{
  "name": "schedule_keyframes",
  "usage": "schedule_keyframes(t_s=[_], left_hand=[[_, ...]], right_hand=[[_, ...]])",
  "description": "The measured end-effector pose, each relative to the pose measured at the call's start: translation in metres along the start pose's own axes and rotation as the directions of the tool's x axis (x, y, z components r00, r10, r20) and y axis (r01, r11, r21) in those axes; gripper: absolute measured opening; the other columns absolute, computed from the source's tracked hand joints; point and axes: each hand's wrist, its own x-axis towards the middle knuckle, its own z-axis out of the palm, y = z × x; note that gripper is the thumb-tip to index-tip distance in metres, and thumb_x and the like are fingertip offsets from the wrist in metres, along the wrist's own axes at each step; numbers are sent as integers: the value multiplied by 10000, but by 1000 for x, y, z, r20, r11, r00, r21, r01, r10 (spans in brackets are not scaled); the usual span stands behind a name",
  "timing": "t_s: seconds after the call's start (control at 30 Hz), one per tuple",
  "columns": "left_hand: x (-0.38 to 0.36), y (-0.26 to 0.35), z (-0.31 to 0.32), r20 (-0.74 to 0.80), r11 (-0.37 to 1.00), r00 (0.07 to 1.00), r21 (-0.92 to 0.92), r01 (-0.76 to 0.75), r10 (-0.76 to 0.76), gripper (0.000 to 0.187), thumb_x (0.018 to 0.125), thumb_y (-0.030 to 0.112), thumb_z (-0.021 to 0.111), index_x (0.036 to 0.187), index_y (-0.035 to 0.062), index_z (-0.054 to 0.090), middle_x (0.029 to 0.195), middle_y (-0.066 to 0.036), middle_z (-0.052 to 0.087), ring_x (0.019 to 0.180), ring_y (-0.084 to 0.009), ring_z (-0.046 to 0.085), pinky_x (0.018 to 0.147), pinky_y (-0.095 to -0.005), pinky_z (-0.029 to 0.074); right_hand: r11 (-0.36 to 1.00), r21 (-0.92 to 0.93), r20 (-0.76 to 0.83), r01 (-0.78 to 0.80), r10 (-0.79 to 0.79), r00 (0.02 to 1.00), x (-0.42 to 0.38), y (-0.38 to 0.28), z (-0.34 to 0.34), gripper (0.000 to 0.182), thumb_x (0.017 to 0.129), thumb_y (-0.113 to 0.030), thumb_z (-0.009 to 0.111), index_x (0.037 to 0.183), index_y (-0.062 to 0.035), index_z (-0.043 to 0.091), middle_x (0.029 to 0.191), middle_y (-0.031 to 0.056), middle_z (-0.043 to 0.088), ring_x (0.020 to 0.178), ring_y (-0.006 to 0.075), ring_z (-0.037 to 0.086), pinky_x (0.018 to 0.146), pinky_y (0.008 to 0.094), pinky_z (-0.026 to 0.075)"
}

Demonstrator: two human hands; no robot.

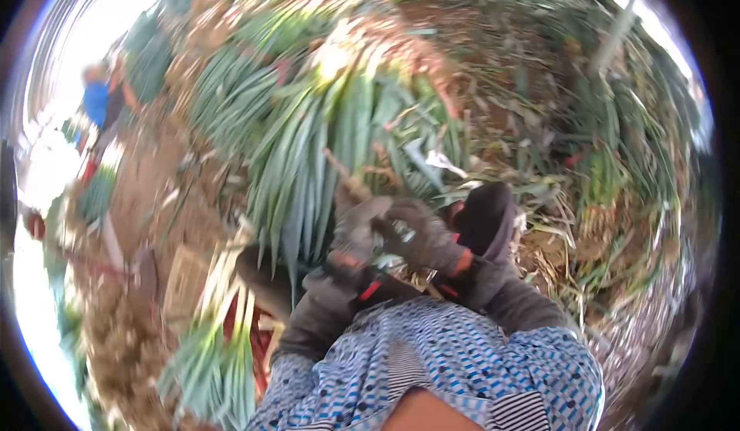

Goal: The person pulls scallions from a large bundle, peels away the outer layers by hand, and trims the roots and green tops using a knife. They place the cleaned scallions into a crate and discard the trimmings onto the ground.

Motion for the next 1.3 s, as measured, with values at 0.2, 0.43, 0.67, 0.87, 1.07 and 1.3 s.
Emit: schedule_keyframes(t_s=[0.2,0.43,0.67,0.87,1.07,1.3], left_hand=[[32,-16,-33,116,993,989,-56,102,-95,574,628,-27,634,1152,64,418,900,-38,512,677,-140,558,590,-228,505],[89,3,-56,36,806,995,589,53,-92,473,794,20,608,1230,13,427,1012,-78,564,890,-177,572,770,-317,485],[235,7,-72,32,-128,995,992,-20,92,618,789,203,644,1302,-12,376,1283,-206,475,1171,-308,486,971,-366,385],[334,-37,-43,-260,-439,953,846,303,156,833,701,446,665,1338,47,307,1298,-229,416,1218,-329,415,981,-399,375],[335,-25,-3,-397,-516,917,781,353,26,885,594,405,766,1301,75,348,1288,-184,413,1213,-336,413,985,-409,379],[345,-9,-39,-319,-229,941,930,288,-114,848,565,277,830,1213,-74,412,1224,-225,488,1103,-271,509,950,-360,395]], right_hand=[[542,806,159,-236,185,970,8,13,41,863,698,58,652,1408,-104,189,1434,79,224,1348,209,155,1066,329,220],[758,428,218,-492,441,870,64,76,17,560,840,-223,612,1293,-2,368,1083,129,551,1008,181,507,867,324,423],[603,417,273,-680,630,727,118,121,-24,494,839,-265,615,1216,2,441,907,123,583,823,175,544,748,330,459],[541,630,213,-557,569,794,130,118,-59,572,847,-222,614,1274,55,353,1082,178,560,958,172,523,859,314,436],[586,611,124,-532,593,796,121,131,-66,622,828,-262,639,1274,57,346,1083,185,550,989,185,518,872,315,428],[605,573,136,-553,595,792,113,128,-69,644,817,-320,645,1289,11,359,1088,217,550,1023,249,534,890,349,424]])
